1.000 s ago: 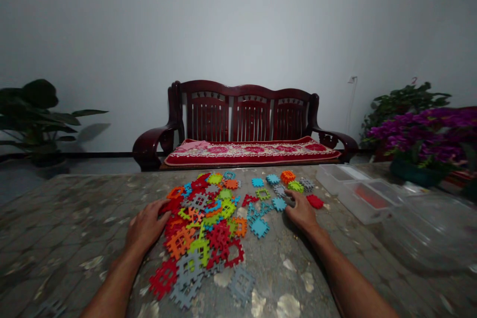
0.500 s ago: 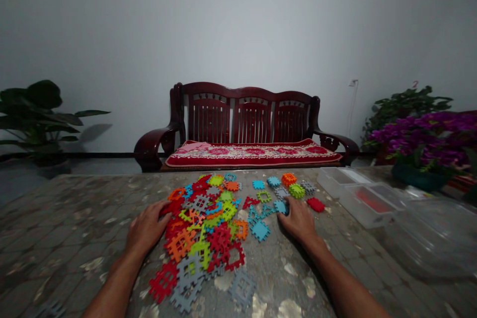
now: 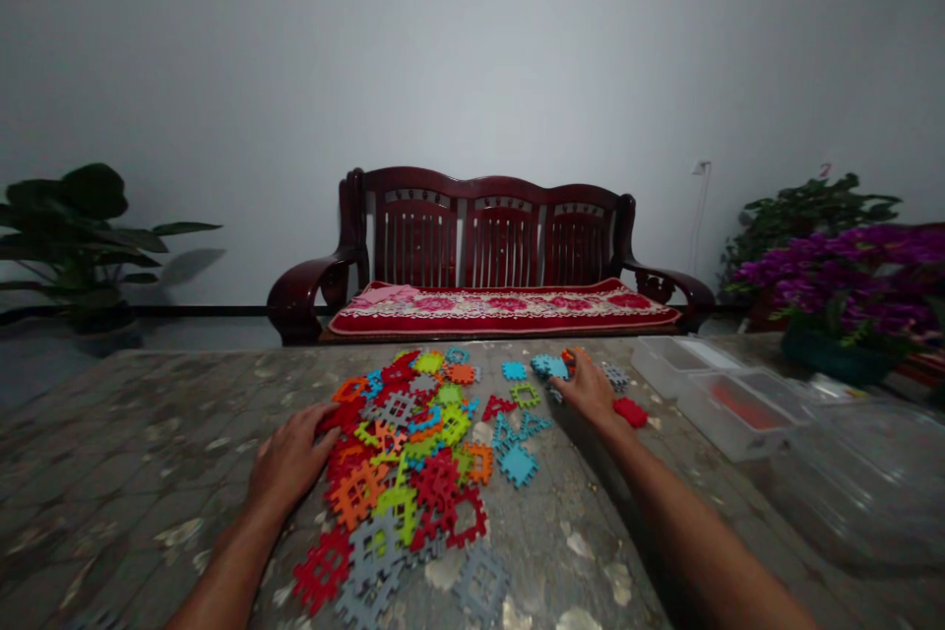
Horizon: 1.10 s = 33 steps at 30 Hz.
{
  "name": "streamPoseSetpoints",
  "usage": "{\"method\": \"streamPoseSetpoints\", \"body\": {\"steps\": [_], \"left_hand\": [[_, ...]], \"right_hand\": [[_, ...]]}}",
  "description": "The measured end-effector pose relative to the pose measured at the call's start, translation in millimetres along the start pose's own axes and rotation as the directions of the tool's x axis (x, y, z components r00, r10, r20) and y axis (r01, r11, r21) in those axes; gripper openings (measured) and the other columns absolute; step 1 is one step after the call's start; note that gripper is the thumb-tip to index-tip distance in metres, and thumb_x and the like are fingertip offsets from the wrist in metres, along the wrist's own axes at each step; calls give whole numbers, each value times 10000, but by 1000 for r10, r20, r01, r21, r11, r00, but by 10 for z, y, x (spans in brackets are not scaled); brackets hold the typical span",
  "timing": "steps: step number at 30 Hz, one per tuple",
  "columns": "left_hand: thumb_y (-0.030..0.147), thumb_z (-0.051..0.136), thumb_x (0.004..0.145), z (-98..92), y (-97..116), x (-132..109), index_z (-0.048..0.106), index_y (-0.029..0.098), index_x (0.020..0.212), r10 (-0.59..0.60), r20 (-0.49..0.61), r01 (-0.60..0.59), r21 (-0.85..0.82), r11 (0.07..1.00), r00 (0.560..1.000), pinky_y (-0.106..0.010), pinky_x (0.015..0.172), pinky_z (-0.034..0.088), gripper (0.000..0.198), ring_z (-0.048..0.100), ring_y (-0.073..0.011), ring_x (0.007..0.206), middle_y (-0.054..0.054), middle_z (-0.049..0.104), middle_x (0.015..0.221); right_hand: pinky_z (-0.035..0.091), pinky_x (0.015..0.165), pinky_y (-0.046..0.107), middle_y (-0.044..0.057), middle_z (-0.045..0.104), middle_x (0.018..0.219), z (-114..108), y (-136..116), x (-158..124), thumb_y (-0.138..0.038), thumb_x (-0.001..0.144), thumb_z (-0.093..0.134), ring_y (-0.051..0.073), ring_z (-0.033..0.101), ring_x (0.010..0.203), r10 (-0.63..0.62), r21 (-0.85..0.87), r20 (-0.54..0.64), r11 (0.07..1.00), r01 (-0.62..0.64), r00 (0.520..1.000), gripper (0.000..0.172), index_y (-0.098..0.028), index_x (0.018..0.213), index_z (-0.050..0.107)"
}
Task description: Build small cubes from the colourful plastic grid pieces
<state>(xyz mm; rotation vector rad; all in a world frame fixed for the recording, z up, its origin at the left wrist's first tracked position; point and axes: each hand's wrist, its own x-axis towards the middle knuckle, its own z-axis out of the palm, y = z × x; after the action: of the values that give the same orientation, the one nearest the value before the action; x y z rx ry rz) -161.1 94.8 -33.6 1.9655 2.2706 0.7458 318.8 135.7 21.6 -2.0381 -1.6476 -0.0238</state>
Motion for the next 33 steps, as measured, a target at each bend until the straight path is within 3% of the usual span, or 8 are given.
{"method": "streamPoseSetpoints", "body": {"steps": [7,13,19,25,30,33], "left_hand": [[370,458,967,9,-22,-5,703,236,1327,-10,11,10,11,1000,1000,-496,1119,482,456,631,-303,1310,-99,679,1441],[375,475,959,22,-36,-4,705,260,1320,-9,1,9,31,999,1000,-443,1117,487,444,637,-273,1305,-77,690,1431],[339,487,943,14,-7,-4,716,257,1295,-19,-3,19,1,1000,1000,-463,1136,472,428,634,-275,1305,-83,699,1415],[345,499,942,-25,32,-17,722,255,1284,-26,11,26,0,1000,1000,-465,1115,488,418,638,-284,1304,-84,699,1412],[357,496,949,-15,26,-26,709,237,1312,-11,-3,11,21,1000,1000,-472,1107,494,438,634,-296,1305,-98,685,1429],[361,495,949,-10,26,-24,707,225,1318,-11,1,11,26,1000,1000,-482,1108,494,447,639,-302,1292,-107,685,1428]], "right_hand": [[476,979,406,142,730,1272,119,-65,281,-333,862,686,322,653,1198,-34,-74,26,997,35,999,669,-188,1497,535],[477,991,416,135,753,1244,194,-70,363,-354,860,694,322,667,1185,-49,-116,45,992,54,998,704,-207,1526,517],[490,1006,420,145,745,1278,170,-47,355,-394,876,693,330,667,1200,-52,-85,38,995,55,998,667,-181,1495,564],[490,1032,382,68,783,1221,185,-187,-8,-284,877,645,276,676,1184,-196,72,98,979,189,976,384,-253,1241,764],[499,999,389,44,799,1141,210,-414,-451,-262,862,648,272,683,1127,-340,193,158,932,308,927,316,-274,1135,808],[478,1027,394,35,791,1157,146,-534,-638,-257,826,681,270,670,1144,-458,263,193,876,404,868,327,-285,1125,811]]}}
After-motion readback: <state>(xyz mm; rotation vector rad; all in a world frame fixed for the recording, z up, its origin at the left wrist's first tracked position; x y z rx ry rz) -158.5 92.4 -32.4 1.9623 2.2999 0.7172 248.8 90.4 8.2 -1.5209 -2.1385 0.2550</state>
